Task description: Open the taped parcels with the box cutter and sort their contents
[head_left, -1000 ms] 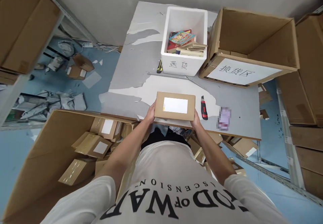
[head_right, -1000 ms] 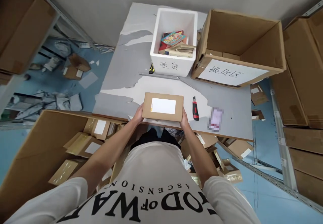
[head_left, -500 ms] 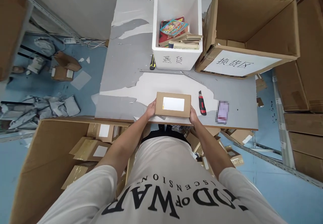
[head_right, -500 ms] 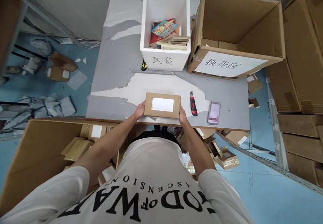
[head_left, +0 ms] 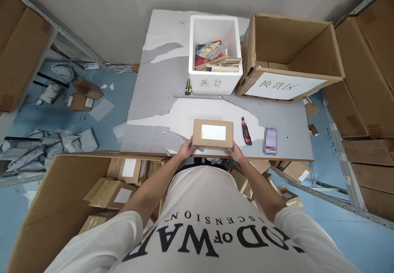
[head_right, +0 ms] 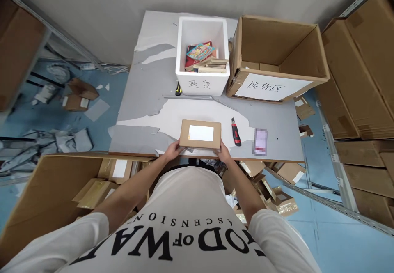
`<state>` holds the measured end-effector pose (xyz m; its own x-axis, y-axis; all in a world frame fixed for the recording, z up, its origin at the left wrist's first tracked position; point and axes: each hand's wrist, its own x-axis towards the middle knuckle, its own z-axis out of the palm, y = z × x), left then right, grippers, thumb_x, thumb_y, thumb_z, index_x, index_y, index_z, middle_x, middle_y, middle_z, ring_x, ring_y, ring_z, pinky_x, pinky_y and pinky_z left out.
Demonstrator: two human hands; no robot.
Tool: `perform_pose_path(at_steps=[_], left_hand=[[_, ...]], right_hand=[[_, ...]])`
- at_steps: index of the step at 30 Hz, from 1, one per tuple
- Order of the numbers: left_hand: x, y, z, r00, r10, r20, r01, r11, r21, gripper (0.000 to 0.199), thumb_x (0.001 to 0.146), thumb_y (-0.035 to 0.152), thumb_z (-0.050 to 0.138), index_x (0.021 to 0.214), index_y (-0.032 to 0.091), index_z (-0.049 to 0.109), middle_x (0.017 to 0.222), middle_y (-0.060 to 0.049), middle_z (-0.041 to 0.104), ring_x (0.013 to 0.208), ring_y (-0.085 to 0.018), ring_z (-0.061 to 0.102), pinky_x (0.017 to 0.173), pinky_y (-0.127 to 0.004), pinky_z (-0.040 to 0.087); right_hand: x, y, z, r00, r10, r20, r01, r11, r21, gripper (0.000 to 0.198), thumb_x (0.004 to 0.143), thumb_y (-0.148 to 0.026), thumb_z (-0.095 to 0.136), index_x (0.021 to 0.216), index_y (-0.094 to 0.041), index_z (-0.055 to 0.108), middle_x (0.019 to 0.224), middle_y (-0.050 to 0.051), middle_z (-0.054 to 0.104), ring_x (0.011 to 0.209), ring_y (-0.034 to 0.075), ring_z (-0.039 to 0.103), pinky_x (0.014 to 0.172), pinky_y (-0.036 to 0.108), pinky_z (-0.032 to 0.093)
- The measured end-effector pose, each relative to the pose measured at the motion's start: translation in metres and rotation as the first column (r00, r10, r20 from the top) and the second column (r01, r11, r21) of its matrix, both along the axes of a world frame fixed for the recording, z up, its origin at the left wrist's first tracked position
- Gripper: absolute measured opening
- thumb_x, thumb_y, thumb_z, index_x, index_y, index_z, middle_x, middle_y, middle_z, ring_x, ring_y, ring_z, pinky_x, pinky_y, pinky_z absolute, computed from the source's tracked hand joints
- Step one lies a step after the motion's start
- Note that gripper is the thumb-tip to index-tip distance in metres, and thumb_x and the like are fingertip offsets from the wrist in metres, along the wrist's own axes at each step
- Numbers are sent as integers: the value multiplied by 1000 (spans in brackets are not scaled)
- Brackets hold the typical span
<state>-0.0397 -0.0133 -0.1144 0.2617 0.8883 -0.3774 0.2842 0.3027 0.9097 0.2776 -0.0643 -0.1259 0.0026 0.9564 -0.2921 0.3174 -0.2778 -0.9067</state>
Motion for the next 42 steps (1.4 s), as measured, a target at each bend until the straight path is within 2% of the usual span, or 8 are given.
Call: perform_pose_path(at_steps=[5, 11, 18, 23, 30, 33, 37, 42], left_hand=[[1, 1, 11, 988, -91, -124, 105, 988, 114, 53, 79, 38, 58, 126, 16, 59, 116, -8, 69, 109, -27, 62, 97, -40, 47], [-3, 13, 65, 974, -59, -220, 114, 963, 244, 54, 87, 45, 47, 131, 13, 55, 108, -6, 70, 90, -19, 63, 84, -29, 47], [10, 44, 101, 854, 22, -519, 103, 972, 210, 56, 87, 58, 41, 88, 13, 75, 73, -5, 70, 73, -19, 59, 63, -25, 39], [13, 54, 91, 859, 10, -511, 37, 996, 82, 54, 84, 59, 46, 84, 14, 77, 72, -8, 71, 77, -22, 63, 64, -27, 41], [11, 53, 70, 953, 108, -284, -111, 994, 2, 53, 76, 61, 60, 85, 11, 76, 70, -9, 71, 81, -25, 67, 68, -29, 49], [8, 47, 61, 969, 152, -194, -163, 986, -39, 55, 78, 61, 59, 91, 10, 75, 79, -10, 74, 88, -27, 68, 72, -30, 53], [-4, 34, 41, 973, 226, -40, -230, 964, -134, 53, 86, 53, 51, 118, 12, 64, 119, -16, 67, 105, -28, 66, 83, -37, 55], [-18, 16, 12, 995, 99, -33, -101, 993, -57, 77, 66, 33, 74, 137, 14, 49, 140, -16, 52, 129, -31, 51, 105, -45, 43]], right_hand=[[-12, 1, 17, 995, -78, -59, 72, 993, -94, 67, 72, -36, 64, 136, -23, 48, 126, 9, 62, 116, 27, 57, 103, 49, 42], [-10, 14, 65, 989, -39, -140, 46, 998, 46, 62, 75, -63, 57, 121, -20, 59, 123, 9, 65, 120, 26, 55, 104, 41, 41], [-10, 47, 103, 956, -74, 285, 106, 989, -100, 60, 85, -67, 41, 93, -16, 72, 101, 13, 73, 102, 30, 64, 88, 38, 47], [-12, 59, 96, 965, -105, 238, 167, 952, -255, 53, 84, -63, 49, 83, -15, 72, 94, 14, 73, 98, 27, 65, 85, 33, 49], [-8, 58, 84, 989, -144, 38, 148, 924, -353, 53, 82, -61, 55, 101, -14, 70, 102, 12, 71, 89, 20, 66, 68, 27, 55], [-5, 53, 78, 987, -160, 16, 156, 931, -330, 55, 83, -62, 53, 109, -15, 68, 104, 12, 71, 94, 22, 66, 70, 28, 56], [0, 37, 60, 979, -204, -10, 197, 956, -218, 56, 92, -55, 35, 125, -18, 60, 122, 14, 65, 103, 23, 66, 84, 35, 55], [5, 13, 41, 989, -138, 55, 143, 984, -107, 72, 74, -32, 64, 143, -27, 42, 146, 10, 46, 126, 25, 53, 105, 44, 42]])
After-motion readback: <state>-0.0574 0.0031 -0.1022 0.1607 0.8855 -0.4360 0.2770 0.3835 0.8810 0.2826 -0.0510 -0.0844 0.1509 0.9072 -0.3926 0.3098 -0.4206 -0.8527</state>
